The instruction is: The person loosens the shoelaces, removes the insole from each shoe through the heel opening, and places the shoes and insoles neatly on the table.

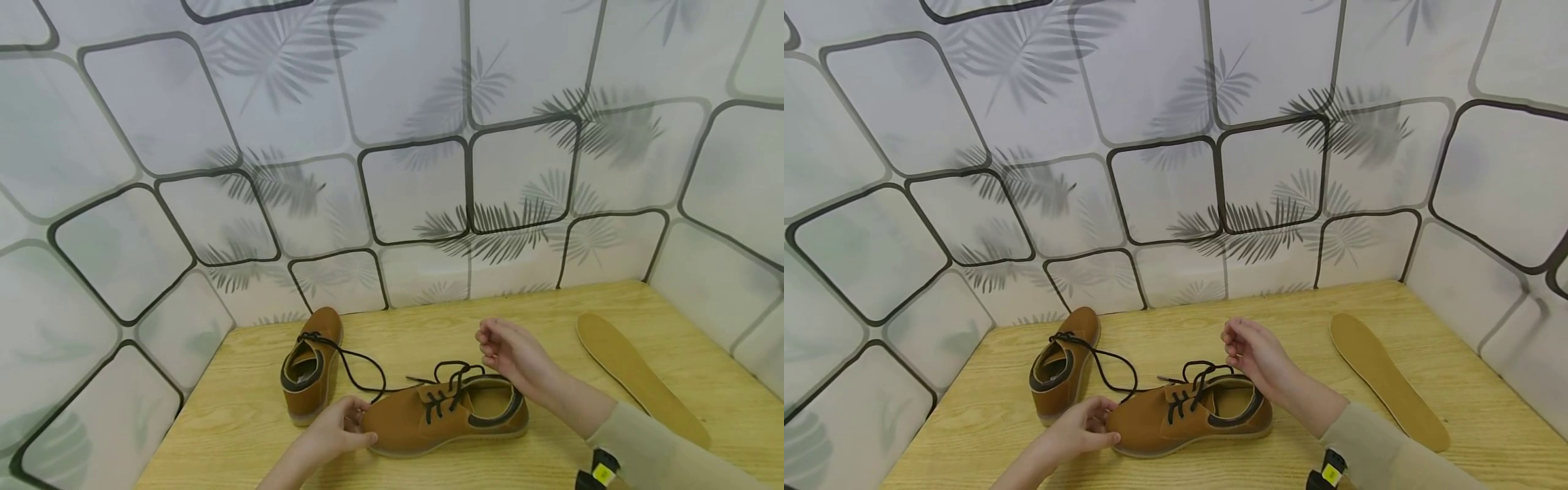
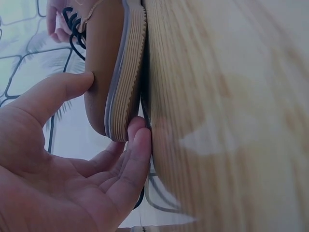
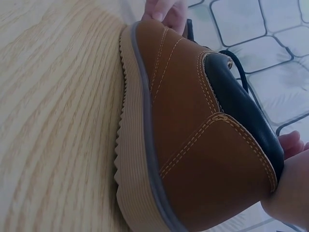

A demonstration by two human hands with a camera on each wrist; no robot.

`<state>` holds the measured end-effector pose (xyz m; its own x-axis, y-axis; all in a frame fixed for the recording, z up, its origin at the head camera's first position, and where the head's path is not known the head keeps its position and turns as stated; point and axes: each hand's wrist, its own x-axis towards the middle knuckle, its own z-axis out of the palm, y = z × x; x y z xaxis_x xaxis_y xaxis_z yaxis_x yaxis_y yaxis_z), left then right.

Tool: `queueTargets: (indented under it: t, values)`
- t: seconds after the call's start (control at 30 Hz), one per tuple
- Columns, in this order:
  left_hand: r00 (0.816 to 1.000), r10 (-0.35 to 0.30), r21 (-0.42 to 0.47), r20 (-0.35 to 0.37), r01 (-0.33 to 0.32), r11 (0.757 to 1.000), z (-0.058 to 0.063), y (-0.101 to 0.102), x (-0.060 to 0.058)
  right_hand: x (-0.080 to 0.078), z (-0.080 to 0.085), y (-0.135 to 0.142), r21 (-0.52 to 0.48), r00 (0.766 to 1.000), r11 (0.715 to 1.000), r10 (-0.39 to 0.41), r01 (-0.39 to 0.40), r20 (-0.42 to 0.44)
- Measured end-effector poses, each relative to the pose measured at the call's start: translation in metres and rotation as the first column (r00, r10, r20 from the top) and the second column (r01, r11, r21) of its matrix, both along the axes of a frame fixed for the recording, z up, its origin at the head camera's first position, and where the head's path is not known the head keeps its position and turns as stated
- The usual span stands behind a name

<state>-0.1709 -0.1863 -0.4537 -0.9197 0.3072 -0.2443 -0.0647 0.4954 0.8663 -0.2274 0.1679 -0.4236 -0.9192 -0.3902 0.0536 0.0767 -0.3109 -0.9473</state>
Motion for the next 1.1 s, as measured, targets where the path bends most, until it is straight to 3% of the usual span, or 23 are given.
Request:
queueTargets:
  t: [0.73,1.1]
  values:
    - [1.000,-0.015,-0.010,0.006,0.015,1.000,0.0013,-0.0010,-0.0009,0.0006,0.0038,0.0006,0.054,0.997,0.998,0.045,-0.042,-0.054]
    - [1.000,-0.011,-0.021,-0.017,0.011,1.000,0.0034,0.0008,-0.0006,-0.0022,0.0077,0.0020,0.052,0.985,0.991,0.127,-0.122,-0.113]
